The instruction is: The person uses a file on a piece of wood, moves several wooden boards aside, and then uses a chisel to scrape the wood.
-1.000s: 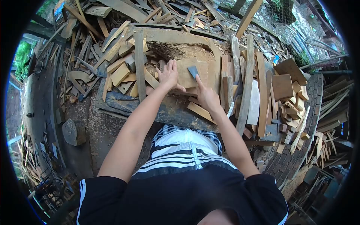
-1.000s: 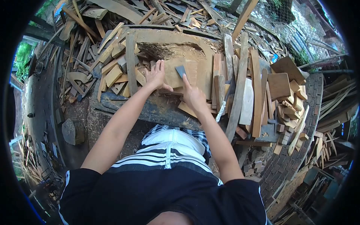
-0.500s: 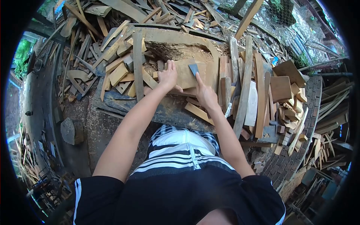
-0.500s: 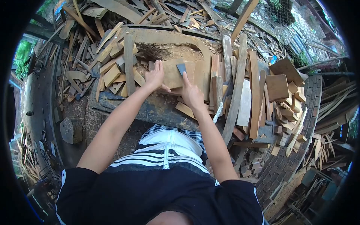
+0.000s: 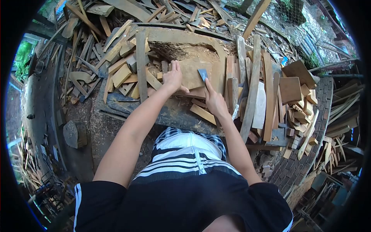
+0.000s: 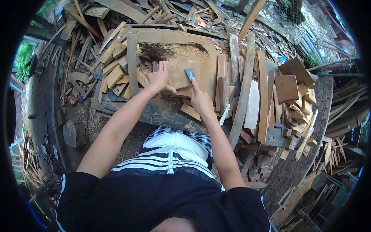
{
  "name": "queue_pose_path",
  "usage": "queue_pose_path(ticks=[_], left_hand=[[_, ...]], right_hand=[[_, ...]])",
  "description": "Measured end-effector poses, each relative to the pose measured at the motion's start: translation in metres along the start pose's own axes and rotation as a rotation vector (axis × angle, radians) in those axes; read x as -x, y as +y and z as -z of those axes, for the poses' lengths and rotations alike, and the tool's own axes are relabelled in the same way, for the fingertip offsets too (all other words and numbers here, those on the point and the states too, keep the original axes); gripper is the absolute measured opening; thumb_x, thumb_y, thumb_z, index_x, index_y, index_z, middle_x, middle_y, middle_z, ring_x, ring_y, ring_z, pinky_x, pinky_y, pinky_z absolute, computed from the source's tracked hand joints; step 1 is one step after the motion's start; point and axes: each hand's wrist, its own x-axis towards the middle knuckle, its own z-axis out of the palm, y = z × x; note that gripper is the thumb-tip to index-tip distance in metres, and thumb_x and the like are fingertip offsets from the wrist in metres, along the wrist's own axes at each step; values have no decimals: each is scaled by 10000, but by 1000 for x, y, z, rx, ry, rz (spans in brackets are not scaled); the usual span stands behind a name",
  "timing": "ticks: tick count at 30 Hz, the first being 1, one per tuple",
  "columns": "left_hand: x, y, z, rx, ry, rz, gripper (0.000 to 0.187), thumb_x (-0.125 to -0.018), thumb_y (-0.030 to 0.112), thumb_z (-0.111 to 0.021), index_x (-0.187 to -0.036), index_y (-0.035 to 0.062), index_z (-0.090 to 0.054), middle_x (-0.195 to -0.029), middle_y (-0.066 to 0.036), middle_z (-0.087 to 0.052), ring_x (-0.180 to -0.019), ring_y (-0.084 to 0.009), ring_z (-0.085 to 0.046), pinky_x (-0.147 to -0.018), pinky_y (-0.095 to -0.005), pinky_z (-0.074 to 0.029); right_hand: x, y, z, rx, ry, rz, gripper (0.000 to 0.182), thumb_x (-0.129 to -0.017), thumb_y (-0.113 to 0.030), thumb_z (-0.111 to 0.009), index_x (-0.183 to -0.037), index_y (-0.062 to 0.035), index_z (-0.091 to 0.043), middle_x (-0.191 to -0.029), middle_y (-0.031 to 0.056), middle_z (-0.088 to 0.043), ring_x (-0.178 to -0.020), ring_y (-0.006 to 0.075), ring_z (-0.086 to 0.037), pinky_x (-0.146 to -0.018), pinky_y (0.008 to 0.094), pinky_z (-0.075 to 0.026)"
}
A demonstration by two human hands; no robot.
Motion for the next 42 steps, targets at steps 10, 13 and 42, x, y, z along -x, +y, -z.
queue_pose_path(ticks=[10,13,42], left_hand=[[3,0,5,-12,-46,-8,1539,-355,566,-909,-1472,-61,-55,-1559,-221,-103,-1148,-321,-593,-906,-402,-525],[8,0,9,36,-8,-29,1486,-387,547,-910,-1458,-70,-84,-1529,-214,-171,-1147,-375,-575,-891,-429,-525],[4,-3,5,75,-53,10,1480,-414,566,-898,-1469,-42,-56,-1551,-185,-140,-1298,-338,-454,-954,-439,-491]], right_hand=[[-75,-10,-3,-30,68,61,477,-973,-241,-412,-1442,-170,-362,-993,353,-600,-913,518,-586,-837,573,-450],[-44,4,-9,-56,73,98,486,-974,-247,-404,-1450,-169,-344,-1011,359,-595,-931,525,-578,-846,578,-441],[31,18,-3,-67,11,3,493,-967,-256,-421,-1454,-211,-359,-942,364,-599,-899,526,-577,-818,565,-444]])
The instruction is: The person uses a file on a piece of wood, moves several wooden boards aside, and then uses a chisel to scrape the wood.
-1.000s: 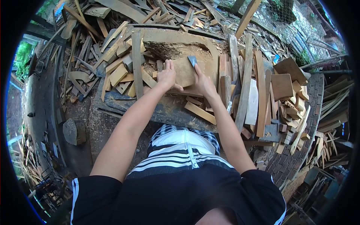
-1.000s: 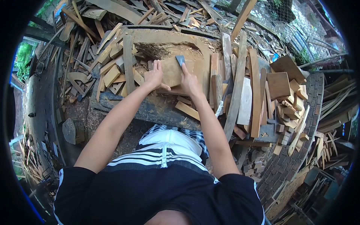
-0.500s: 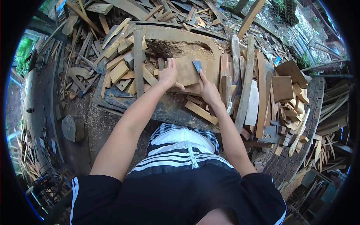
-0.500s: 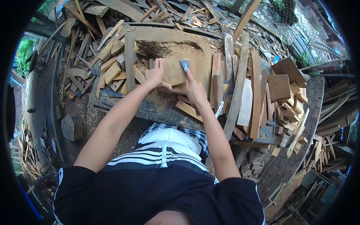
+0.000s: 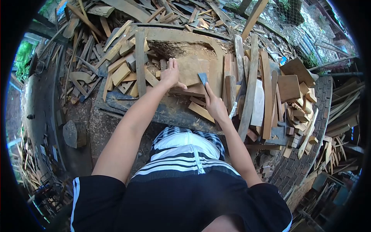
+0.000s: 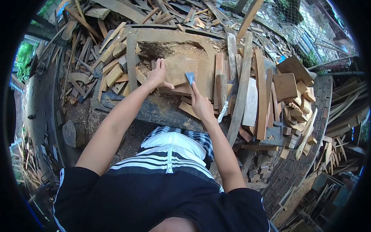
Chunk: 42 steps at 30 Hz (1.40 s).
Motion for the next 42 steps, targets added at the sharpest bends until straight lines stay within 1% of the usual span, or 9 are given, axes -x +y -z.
queue_pose_path(ticks=[11,17,20,25,29,31,32,37,42], left_hand=[[0,2,1,-17,-32,-5,1482,-442,565,-896,-1476,-31,-18,-1563,-174,-105,-1308,-343,-441,-992,-434,-468],[2,-2,0,11,-30,18,1492,-431,573,-894,-1483,-19,-17,-1570,-170,-97,-1305,-342,-444,-990,-434,-467],[-2,-1,-5,14,-15,-10,1497,-423,574,-893,-1487,-9,-16,-1573,-163,-96,-1283,-349,-468,-978,-437,-473],[3,1,1,7,-13,4,1495,-419,552,-903,-1491,-3,-22,-1576,-150,-97,-1255,-360,-495,-969,-439,-477],[6,3,5,-2,-10,39,1488,-418,545,-904,-1493,4,-29,-1577,-145,-100,-1264,-357,-488,-969,-435,-479],[5,-1,-1,30,17,-3,1488,-418,549,-902,-1495,11,-30,-1577,-143,-97,-1263,-354,-490,-961,-435,-483],[2,-1,-1,34,-11,14,1539,-385,554,-912,-1502,19,1,-1588,-128,-64,-1306,-301,-460,-969,-429,-483],[4,3,1,57,-11,22,1515,-408,572,-898,-1498,13,-6,-1584,-137,-72,-1276,-329,-483,-952,-439,-489],[-1,-2,-7,56,47,14,1514,-417,580,-893,-1497,3,-3,-1585,-147,-59,-1259,-304,-507,-938,-441,-499]], right_hand=[[-93,1,-16,29,132,141,472,-955,-278,-422,-1420,-198,-404,-936,327,-631,-877,503,-613,-810,558,-487],[10,9,-5,45,13,36,510,-964,-286,-415,-1463,-222,-334,-908,331,-632,-858,505,-613,-788,567,-479],[-19,4,1,25,-1,48,493,-975,-284,-418,-1453,-182,-357,-1034,330,-607,-933,506,-582,-841,541,-456],[-113,-14,-10,-31,47,82,484,-966,-270,-420,-1438,-175,-376,-974,330,-625,-927,491,-601,-837,565,-466],[-66,-6,-10,6,111,185,487,-972,-259,-429,-1442,-145,-374,-1045,338,-596,-954,512,-575,-836,531,-465],[-33,-5,-7,47,20,64,488,-969,-260,-433,-1444,-166,-373,-1007,336,-609,-908,507,-593,-818,547,-470],[-32,-10,-4,49,12,64,488,-969,-260,-433,-1444,-166,-373,-1007,336,-609,-908,507,-593,-818,547,-470],[-90,-25,-7,105,68,68,483,-971,-258,-429,-1448,-213,-365,-937,323,-628,-889,503,-599,-801,574,-462],[-54,-19,-10,174,59,97,508,-970,-252,-429,-1466,-221,-323,-893,320,-634,-847,499,-610,-766,574,-474]])
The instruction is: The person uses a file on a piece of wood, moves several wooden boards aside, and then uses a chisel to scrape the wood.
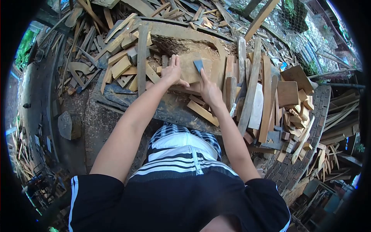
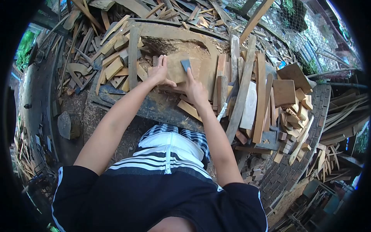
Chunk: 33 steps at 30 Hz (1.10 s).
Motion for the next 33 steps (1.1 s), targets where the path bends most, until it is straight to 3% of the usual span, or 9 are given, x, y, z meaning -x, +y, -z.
queue_pose_path(ticks=[4,9,11,18,22,25,28,30,33], left_hand=[[5,-2,3,48,-50,9,1510,-419,589,-889,-1497,17,0,-1582,-129,-71,-1241,-368,-503,-956,-436,-484],[6,-3,-1,55,-13,-24,1502,-422,583,-891,-1499,23,-6,-1581,-128,-77,-1261,-361,-486,-952,-449,-483],[9,2,10,26,-37,-3,1505,-419,568,-897,-1497,-1,-15,-1579,-155,-78,-1239,-309,-522,-943,-413,-497],[10,-1,5,80,32,-24,1468,-428,556,-897,-1499,33,-39,-1573,-135,-106,-1263,-357,-485,-951,-462,-480],[8,0,6,100,-5,-24,1472,-427,556,-897,-1499,34,-35,-1568,-138,-115,-1275,-360,-472,-952,-460,-482],[5,-5,4,81,-29,4,1495,-409,550,-906,-1499,29,-27,-1570,-118,-118,-1301,-315,-460,-967,-430,-483],[-4,-27,-11,105,43,-120,1504,-401,545,-909,-1503,41,-19,-1575,-127,-87,-1302,-325,-455,-988,-409,-469],[-8,-46,-10,148,-17,-259,1506,-387,546,-910,-1512,82,-23,-1581,-135,-49,-1360,-325,-374,-1040,-463,-415],[5,-32,-2,32,33,-141,1494,-387,531,-913,-1522,131,-28,-1593,-112,-10,-1411,-318,-278,-1086,-538,-335]], right_hand=[[55,-7,9,18,-146,-20,535,-968,-246,-432,-1482,-223,-286,-856,320,-633,-807,499,-617,-732,582,-479],[-36,-10,-15,56,-15,77,527,-970,-251,-432,-1477,-206,-297,-809,306,-637,-767,489,-627,-693,575,-490],[-47,-11,-22,95,35,90,523,-972,-252,-430,-1475,-200,-301,-798,303,-638,-753,486,-630,-680,570,-495],[51,-8,-6,69,-93,56,537,-942,-222,-440,-1467,-224,-324,-794,269,-654,-742,442,-656,-661,546,-521],[6,-10,-12,82,-62,87,520,-974,-260,-422,-1477,-197,-303,-806,293,-645,-732,476,-632,-659,544,-508],[-36,-17,-25,94,41,97,527,-948,-230,-442,-1465,-214,-339,-777,284,-647,-730,438,-655,-649,547,-516],[-35,-9,-29,128,98,162,518,-968,-267,-426,-1471,-197,-323,-821,297,-643,-737,472,-632,-669,545,-504],[1,-8,-27,83,74,131,517,-956,-258,-448,-1461,-215,-350,-722,258,-643,-681,447,-647,-626,549,-514],[58,-9,-17,108,-73,76,511,-957,-269,-449,-1457,-216,-356,-727,252,-647,-685,444,-650,-628,549,-516]])
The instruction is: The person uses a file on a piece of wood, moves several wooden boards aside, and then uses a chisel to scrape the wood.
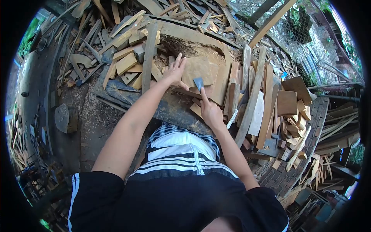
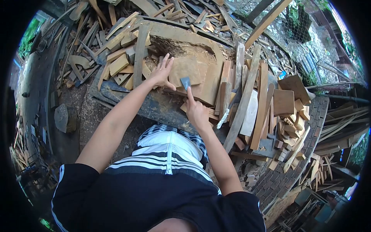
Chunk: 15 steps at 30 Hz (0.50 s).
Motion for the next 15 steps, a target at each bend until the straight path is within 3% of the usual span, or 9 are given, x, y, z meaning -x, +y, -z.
queue_pose_path(ticks=[1,4,7,9,11,15], left_hand=[[0,0,2,45,-18,16,1488,-383,520,-917,-1527,148,-40,-1598,-98,-9,-1445,-308,-189,-1114,-586,-256],[-3,-2,-1,5,-35,-20,1486,-395,558,-896,-1524,124,-31,-1590,-119,-20,-1427,-356,-216,-1096,-584,-289],[-6,-7,-4,30,-18,-56,1494,-390,590,-883,-1522,106,-38,-1592,-127,-38,-1441,-347,-186,-1105,-598,-257],[-1,-6,-5,-6,17,-54,1518,-368,600,-882,-1521,94,-34,-1595,-123,-45,-1450,-321,-170,-1123,-593,-222],[2,-4,-3,-33,89,-20,1562,-337,638,-866,-1512,35,-32,-1596,-130,-59,-1462,-291,-146,-1144,-597,-155],[2,-8,-9,-9,59,23,1558,-341,654,-857,-1511,32,-37,-1593,-136,-72,-1463,-288,-142,-1142,-607,-143]], right_hand=[[1,-3,3,0,-6,-3,511,-957,-269,-449,-1457,-216,-356,-727,252,-647,-685,444,-650,-628,549,-516],[-15,-8,5,55,5,4,522,-947,-237,-454,-1458,-207,-354,-729,247,-649,-682,435,-653,-615,542,-517],[-58,-9,-7,18,94,39,548,-965,-248,-446,-1488,-232,-280,-782,296,-638,-719,480,-629,-665,559,-505],[-70,-15,-9,48,181,57,573,-918,-188,-470,-1472,-211,-325,-723,249,-650,-649,436,-650,-612,531,-529],[-51,-14,-6,45,126,16,576,-922,-201,-476,-1476,-218,-319,-733,251,-652,-663,434,-654,-642,535,-530],[2,-8,-6,40,20,1,586,-937,-244,-497,-1487,-230,-294,-720,246,-651,-658,428,-654,-639,537,-528]])
